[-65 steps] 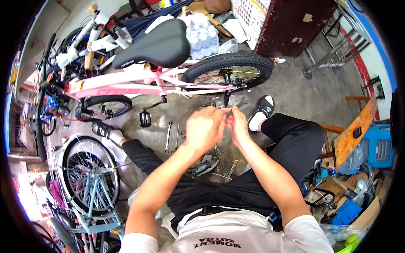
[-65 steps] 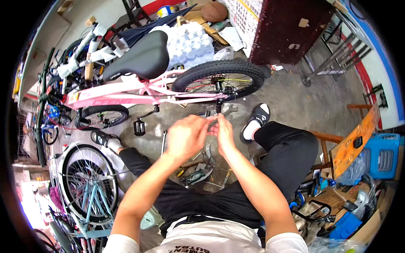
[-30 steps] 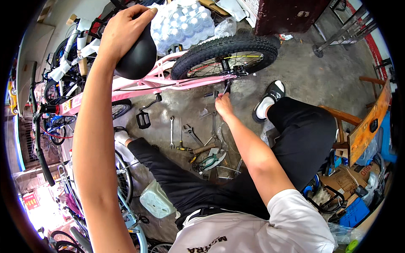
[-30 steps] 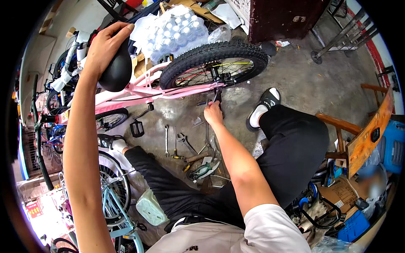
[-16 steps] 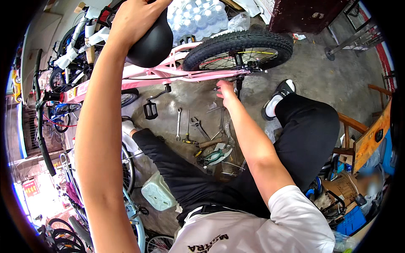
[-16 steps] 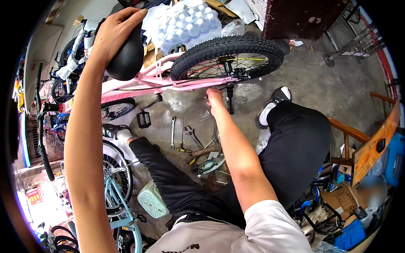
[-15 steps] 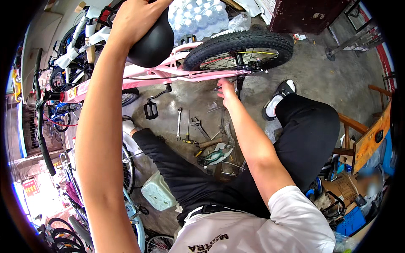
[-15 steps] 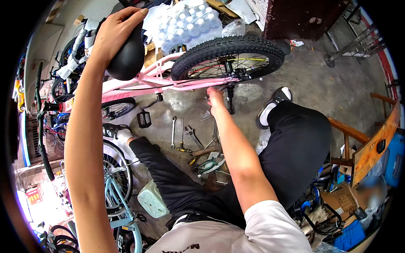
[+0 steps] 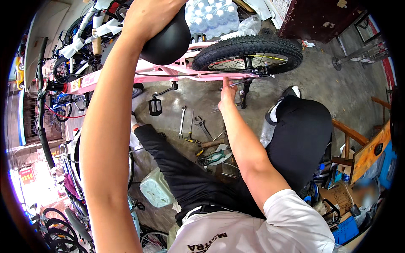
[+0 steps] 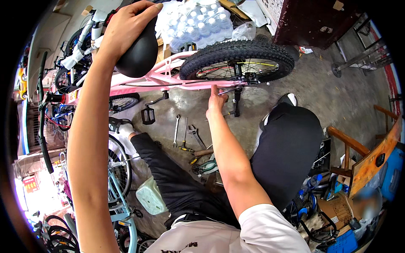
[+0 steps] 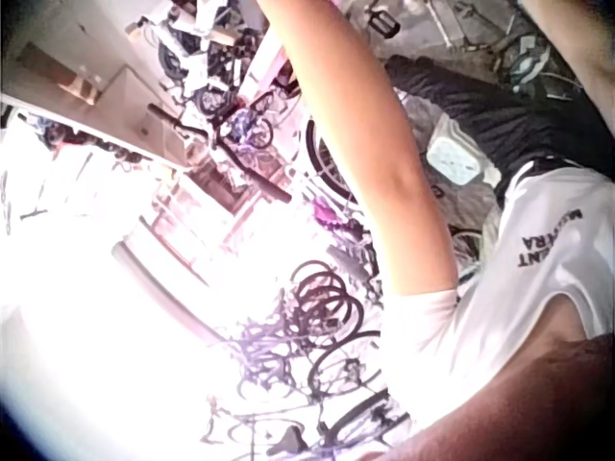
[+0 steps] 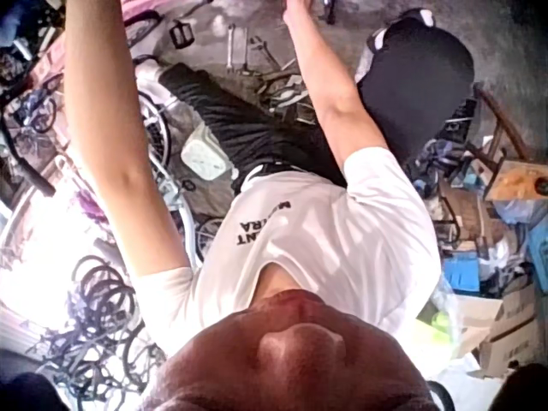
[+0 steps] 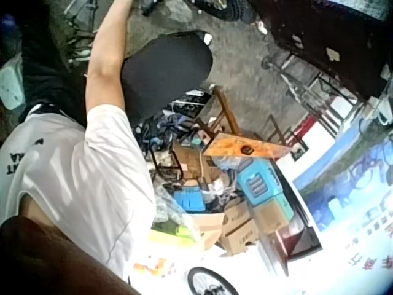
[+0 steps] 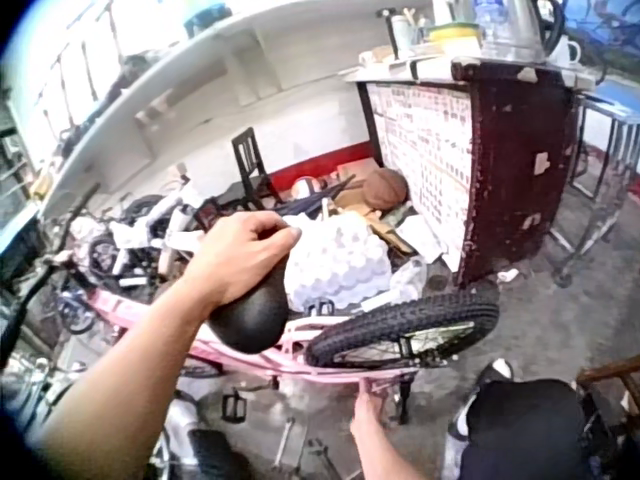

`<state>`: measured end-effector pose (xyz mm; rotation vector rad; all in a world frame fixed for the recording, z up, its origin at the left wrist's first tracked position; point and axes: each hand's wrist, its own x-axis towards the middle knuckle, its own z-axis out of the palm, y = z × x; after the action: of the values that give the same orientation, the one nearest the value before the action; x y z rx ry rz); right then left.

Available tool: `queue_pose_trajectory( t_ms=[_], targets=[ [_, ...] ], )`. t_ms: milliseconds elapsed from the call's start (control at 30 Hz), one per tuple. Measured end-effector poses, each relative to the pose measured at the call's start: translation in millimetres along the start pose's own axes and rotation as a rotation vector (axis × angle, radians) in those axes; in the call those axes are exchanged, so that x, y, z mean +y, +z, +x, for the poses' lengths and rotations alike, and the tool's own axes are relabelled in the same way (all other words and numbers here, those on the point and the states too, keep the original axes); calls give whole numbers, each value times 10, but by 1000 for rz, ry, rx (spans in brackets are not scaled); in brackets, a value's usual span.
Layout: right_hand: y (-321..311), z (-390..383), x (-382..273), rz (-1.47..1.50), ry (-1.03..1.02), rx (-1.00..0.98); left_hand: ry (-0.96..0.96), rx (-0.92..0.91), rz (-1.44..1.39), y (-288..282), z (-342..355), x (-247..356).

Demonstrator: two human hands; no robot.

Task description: The person attaches a pedal to a pink bicycle by hand, rotates the pedal and chain, and then tightens a bolt near the rear wheel with a wrench.

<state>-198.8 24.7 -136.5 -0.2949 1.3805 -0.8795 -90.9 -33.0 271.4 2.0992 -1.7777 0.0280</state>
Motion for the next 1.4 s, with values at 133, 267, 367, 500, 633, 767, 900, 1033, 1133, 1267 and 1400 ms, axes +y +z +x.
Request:
queue_pose_trajectory(
  t_ms=[133, 267, 367, 500, 633, 767, 900, 1033, 1133, 1267, 1400],
  targets=[
    [62, -89, -58, 71, -33, 42, 16, 2, 3, 1, -3, -16],
    [107, -177, -123, 57, 25, 66, 26, 21, 6, -3, -18, -29],
    [70, -51, -78, 117, -45, 90, 27, 23, -8, 22, 2, 22],
    [121, -97, -85, 174, -24, 101, 31, 41, 13, 0, -23, 42],
    [153, -97, -94, 202, 3, 146, 23, 32, -38, -46, -94, 127],
    [148, -16, -43, 238, -20, 137, 17, 55, -18, 34, -16, 12],
    [151, 72, 23, 263, 16, 136, 5, 58, -6, 29, -25, 17],
    [146, 160, 102, 278, 57, 125, 27, 69, -4, 32, -23, -1],
    [121, 288, 176, 169, -35, 193, 29, 69, -8, 56, -3, 17],
    [147, 190, 133, 167, 1, 178, 23, 64, 0, 41, -15, -14],
    [146, 67, -4, 253, 88, 129, 41, 72, 3, 28, -23, -11]
  ],
)
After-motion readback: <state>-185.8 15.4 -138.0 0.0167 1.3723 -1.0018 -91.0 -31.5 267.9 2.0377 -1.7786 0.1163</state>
